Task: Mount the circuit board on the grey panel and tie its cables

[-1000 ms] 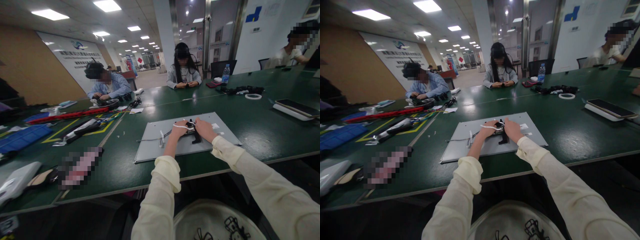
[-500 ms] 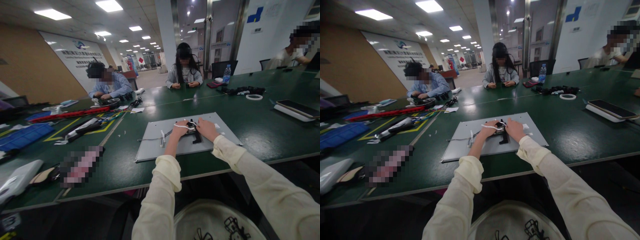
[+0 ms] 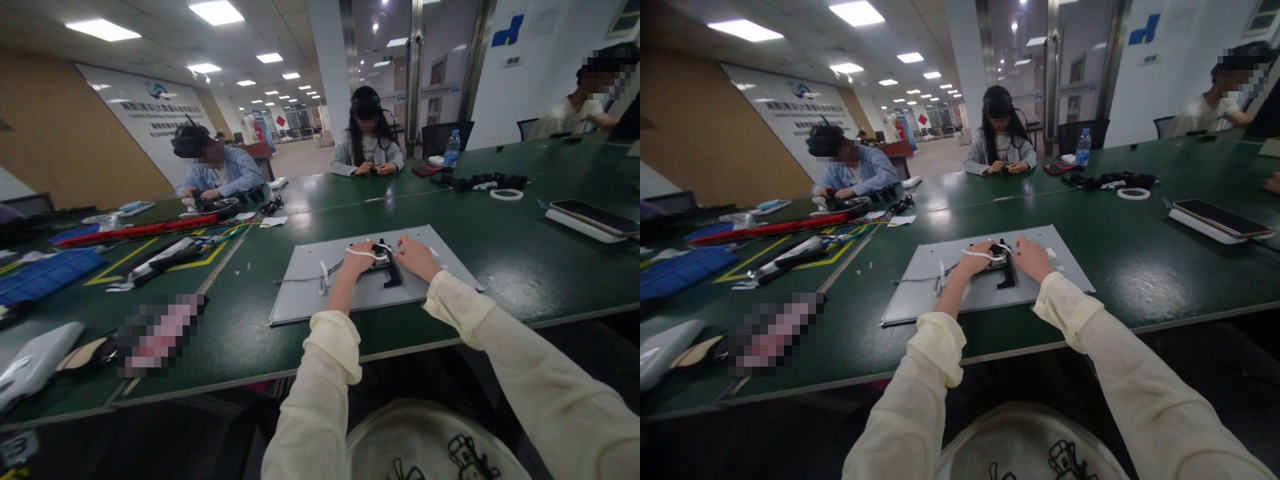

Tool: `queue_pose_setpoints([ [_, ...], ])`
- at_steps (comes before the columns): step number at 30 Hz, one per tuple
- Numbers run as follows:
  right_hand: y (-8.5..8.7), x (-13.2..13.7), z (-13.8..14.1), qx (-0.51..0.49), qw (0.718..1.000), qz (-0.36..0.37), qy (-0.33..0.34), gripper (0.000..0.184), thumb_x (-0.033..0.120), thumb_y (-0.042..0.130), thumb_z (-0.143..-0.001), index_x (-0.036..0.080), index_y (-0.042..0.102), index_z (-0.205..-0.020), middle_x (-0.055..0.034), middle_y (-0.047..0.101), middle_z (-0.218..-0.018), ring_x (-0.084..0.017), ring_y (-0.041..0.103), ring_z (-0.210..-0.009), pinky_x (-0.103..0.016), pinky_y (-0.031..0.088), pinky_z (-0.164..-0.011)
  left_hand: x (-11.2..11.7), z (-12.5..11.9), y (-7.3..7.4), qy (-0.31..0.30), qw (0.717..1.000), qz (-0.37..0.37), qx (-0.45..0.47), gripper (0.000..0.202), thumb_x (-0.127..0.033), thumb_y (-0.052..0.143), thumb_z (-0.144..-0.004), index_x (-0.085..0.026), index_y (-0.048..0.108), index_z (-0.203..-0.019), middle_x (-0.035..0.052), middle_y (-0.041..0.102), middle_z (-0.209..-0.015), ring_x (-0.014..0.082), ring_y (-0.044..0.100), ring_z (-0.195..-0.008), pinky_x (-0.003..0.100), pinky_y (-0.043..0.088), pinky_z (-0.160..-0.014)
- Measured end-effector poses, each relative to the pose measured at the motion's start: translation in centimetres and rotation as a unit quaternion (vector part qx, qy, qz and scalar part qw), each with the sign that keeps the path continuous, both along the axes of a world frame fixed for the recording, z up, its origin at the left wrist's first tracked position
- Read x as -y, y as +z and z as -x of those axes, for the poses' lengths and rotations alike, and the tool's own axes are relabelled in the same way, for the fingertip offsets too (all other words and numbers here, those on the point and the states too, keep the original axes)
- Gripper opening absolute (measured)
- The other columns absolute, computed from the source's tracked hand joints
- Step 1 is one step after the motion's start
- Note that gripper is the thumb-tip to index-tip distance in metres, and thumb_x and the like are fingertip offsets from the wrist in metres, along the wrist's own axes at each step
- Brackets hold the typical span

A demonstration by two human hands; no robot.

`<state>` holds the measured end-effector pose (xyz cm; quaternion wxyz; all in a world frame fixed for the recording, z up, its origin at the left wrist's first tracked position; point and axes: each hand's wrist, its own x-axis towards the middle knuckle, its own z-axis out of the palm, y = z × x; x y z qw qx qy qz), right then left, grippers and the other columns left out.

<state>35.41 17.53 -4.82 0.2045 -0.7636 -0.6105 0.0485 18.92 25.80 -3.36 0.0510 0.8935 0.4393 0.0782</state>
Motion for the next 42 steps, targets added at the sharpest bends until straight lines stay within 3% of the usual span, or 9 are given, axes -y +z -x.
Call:
queue_pose_setpoints([
  [6, -0.3, -0.9, -1.0, -0.109, 0.991, -0.079, 0.023, 0.020, 0.017, 0.052, -0.083, 0.017, 0.064, -0.100, -0.0033, 0.069, -0.083, -0.016, 0.062, -0.079, -0.023, 0.039, -0.070, -0.3, 0.1, -0.6, 0.013, 1.000, -0.001, 0.019, 0.059, -0.021, 0.045, -0.092, -0.007, 0.029, -0.146, 0.0169, 0.067, -0.120, 0.0221, 0.064, -0.107, 0.029, 0.046, -0.091],
  [12, -0.6, -1.4, -0.9, -0.167, 0.978, -0.117, 0.051, 0.019, 0.021, 0.052, -0.083, 0.017, 0.068, -0.094, -0.0016, 0.069, -0.079, -0.015, 0.061, -0.075, -0.023, 0.040, -0.070, -0.1, 0.5, -0.5, 0.016, 0.998, 0.002, 0.060, 0.070, -0.015, 0.044, -0.089, -0.008, 0.014, -0.152, 0.0160, 0.062, -0.128, 0.0196, 0.063, -0.109, 0.027, 0.045, -0.092],
  [23, -0.8, -1.5, -1.6, -0.124, 0.987, -0.065, 0.074, 0.023, 0.015, 0.052, -0.084, 0.016, 0.073, -0.091, -0.0050, 0.072, -0.094, -0.016, 0.062, -0.088, -0.024, 0.042, -0.081, 1.0, 0.9, 0.2, -0.019, 0.990, -0.055, 0.130, 0.051, -0.010, 0.042, -0.086, -0.012, 0.046, -0.137, 0.0130, 0.065, -0.121, 0.0201, 0.063, -0.105, 0.030, 0.045, -0.094],
  [28, -1.0, -1.7, -1.6, -0.083, 0.992, -0.038, 0.089, 0.023, 0.013, 0.052, -0.084, 0.015, 0.074, -0.091, -0.0062, 0.072, -0.096, -0.017, 0.063, -0.091, -0.024, 0.042, -0.083, 1.2, 0.7, 0.3, -0.021, 0.990, -0.069, 0.120, 0.048, -0.009, 0.043, -0.085, -0.013, 0.049, -0.133, 0.0113, 0.066, -0.120, 0.0203, 0.063, -0.106, 0.030, 0.045, -0.095],
  [42, -1.1, -1.6, -1.6, -0.075, 0.992, -0.048, 0.092, 0.025, 0.011, 0.050, -0.084, 0.016, 0.074, -0.090, -0.0070, 0.071, -0.098, -0.018, 0.062, -0.093, -0.025, 0.044, -0.086, 1.3, 0.5, -0.3, -0.024, 0.993, -0.091, 0.066, 0.045, -0.011, 0.045, -0.088, -0.012, 0.050, -0.133, 0.0127, 0.069, -0.114, 0.0229, 0.065, -0.106, 0.033, 0.044, -0.097],
])
